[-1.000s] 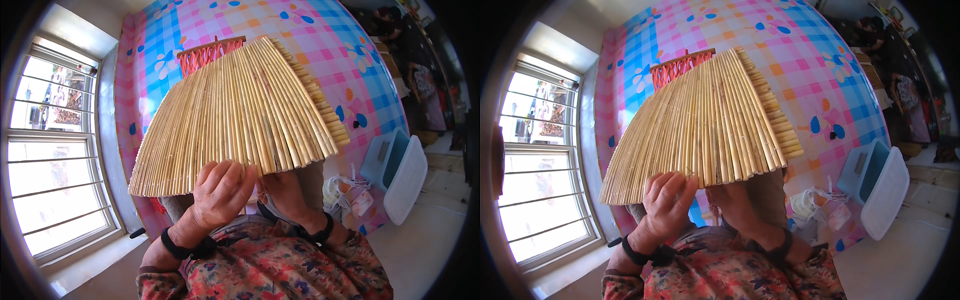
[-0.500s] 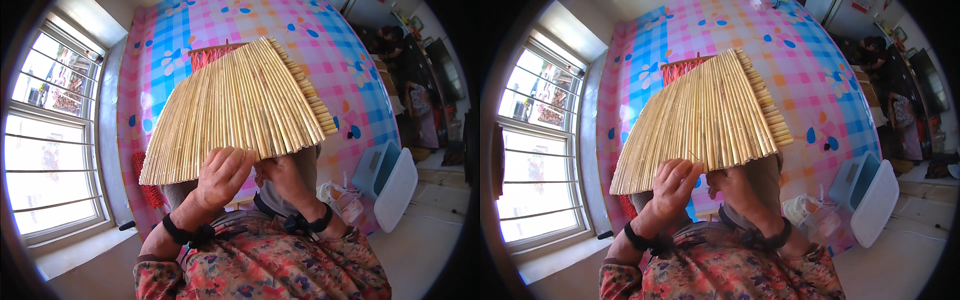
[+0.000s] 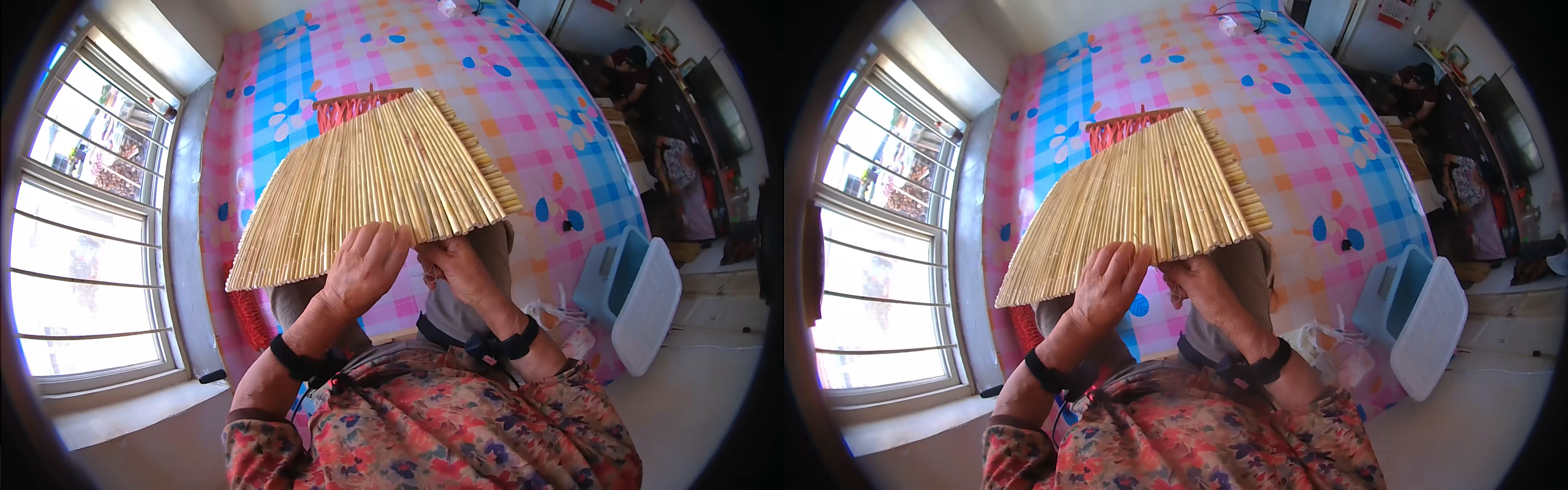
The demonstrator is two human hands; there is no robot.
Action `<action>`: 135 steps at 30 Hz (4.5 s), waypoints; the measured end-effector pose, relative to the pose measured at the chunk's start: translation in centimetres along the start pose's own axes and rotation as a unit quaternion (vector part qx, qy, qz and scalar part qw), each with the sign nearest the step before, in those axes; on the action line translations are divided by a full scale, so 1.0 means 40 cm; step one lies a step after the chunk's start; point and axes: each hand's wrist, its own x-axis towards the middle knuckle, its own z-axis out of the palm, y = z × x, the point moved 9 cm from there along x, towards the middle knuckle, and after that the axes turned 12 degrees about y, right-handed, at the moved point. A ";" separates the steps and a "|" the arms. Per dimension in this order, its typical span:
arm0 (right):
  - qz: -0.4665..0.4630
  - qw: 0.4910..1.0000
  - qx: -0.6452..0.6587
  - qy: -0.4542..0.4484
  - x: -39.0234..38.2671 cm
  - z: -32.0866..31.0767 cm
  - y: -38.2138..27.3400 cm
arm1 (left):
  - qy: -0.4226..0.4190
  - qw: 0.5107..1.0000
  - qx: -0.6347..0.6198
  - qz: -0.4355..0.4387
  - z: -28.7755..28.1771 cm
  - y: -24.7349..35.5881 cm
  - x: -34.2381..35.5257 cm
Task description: The person weaves a bamboo mat by hand, threading a white string through the bamboo slats to secure them. They repeatedly adjust the mat's position and pull the string tight to ensure the weave is secure.
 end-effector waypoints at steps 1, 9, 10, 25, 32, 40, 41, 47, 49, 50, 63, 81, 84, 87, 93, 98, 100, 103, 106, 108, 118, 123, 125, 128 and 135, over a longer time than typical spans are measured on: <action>-0.003 1.000 -0.002 -0.008 -0.004 0.005 -0.005 | 0.004 1.000 0.001 -0.002 -0.008 -0.004 0.007; 0.023 0.999 -0.005 -0.028 -0.090 0.012 0.054 | 0.024 0.999 0.015 -0.027 -0.073 -0.073 0.047; 0.041 0.998 0.023 -0.034 -0.099 0.017 0.074 | 0.024 0.999 0.017 -0.025 -0.079 -0.075 0.048; 0.051 0.975 -0.191 -0.100 -0.171 -0.003 0.211 | 0.061 0.996 0.035 -0.060 -0.128 -0.147 0.017; 0.155 0.982 0.109 -0.022 -0.183 -0.062 0.212 | 0.057 0.997 0.036 -0.043 -0.144 -0.152 -0.017; 0.105 0.993 0.048 -0.016 -0.199 -0.086 0.193 | 0.044 0.997 0.005 -0.066 -0.143 -0.132 -0.091; 0.116 0.992 0.021 -0.054 -0.214 -0.068 0.198 | 0.041 0.997 0.001 -0.072 -0.141 -0.133 -0.096; 0.098 0.984 -0.085 -0.125 -0.246 -0.017 0.184 | 0.066 0.996 0.013 -0.063 -0.154 -0.131 -0.100; 0.083 0.981 -0.110 -0.139 -0.250 -0.008 0.177 | 0.078 0.995 0.016 -0.059 -0.159 -0.127 -0.098; 0.082 0.979 -0.102 -0.156 -0.255 0.001 0.175 | 0.082 0.995 0.014 -0.061 -0.162 -0.127 -0.098; -0.195 0.848 -0.438 -0.228 -0.265 0.052 0.147 | 0.085 0.995 0.024 -0.049 -0.171 -0.123 -0.111; -0.264 0.816 -0.468 -0.214 -0.314 0.062 0.137 | 0.011 0.996 0.012 -0.089 -0.150 -0.138 -0.144; -0.280 0.810 -0.459 -0.235 -0.327 0.081 0.129 | 0.017 0.996 0.014 -0.086 -0.148 -0.139 -0.143; -0.249 0.818 -0.458 -0.243 -0.322 0.076 0.151 | 0.035 0.996 0.013 -0.086 -0.153 -0.140 -0.143; 0.098 0.987 -0.076 -0.100 -0.257 -0.051 0.239 | 0.081 0.992 0.022 -0.090 -0.170 -0.142 -0.171; 0.016 0.994 -0.094 0.044 -0.242 -0.133 0.134 | 0.111 0.989 0.004 -0.099 -0.173 -0.135 -0.233; -0.084 0.941 -0.324 0.044 -0.255 -0.130 0.029 | 0.135 0.982 -0.015 -0.128 -0.176 -0.134 -0.265; -0.246 0.775 -0.582 0.023 -0.279 -0.078 -0.137 | 0.116 0.982 -0.024 -0.146 -0.160 -0.121 -0.310; -0.312 0.777 -0.543 0.062 -0.264 -0.040 -0.269 | 0.112 0.983 -0.024 -0.143 -0.149 -0.099 -0.335; -0.234 0.855 -0.459 0.058 -0.223 -0.030 -0.288 | 0.118 0.982 -0.018 -0.144 -0.148 -0.095 -0.346; -0.336 0.778 -0.503 -0.170 -0.094 0.343 -0.109 | 0.119 0.976 -0.007 -0.183 -0.165 -0.115 -0.397; -0.332 0.747 -0.534 -0.217 -0.031 0.422 -0.025 | 0.139 0.969 0.013 -0.203 -0.178 -0.107 -0.415; -0.329 0.770 -0.498 -0.225 -0.023 0.425 -0.020 | 0.178 0.954 0.023 -0.242 -0.201 -0.111 -0.430; -0.315 0.795 -0.469 -0.218 -0.011 0.417 -0.014 | 0.209 0.930 0.027 -0.300 -0.235 -0.110 -0.454; -0.297 0.834 -0.417 -0.206 -0.005 0.408 -0.001 | 0.086 0.785 -0.217 -0.574 -0.160 -0.144 -0.516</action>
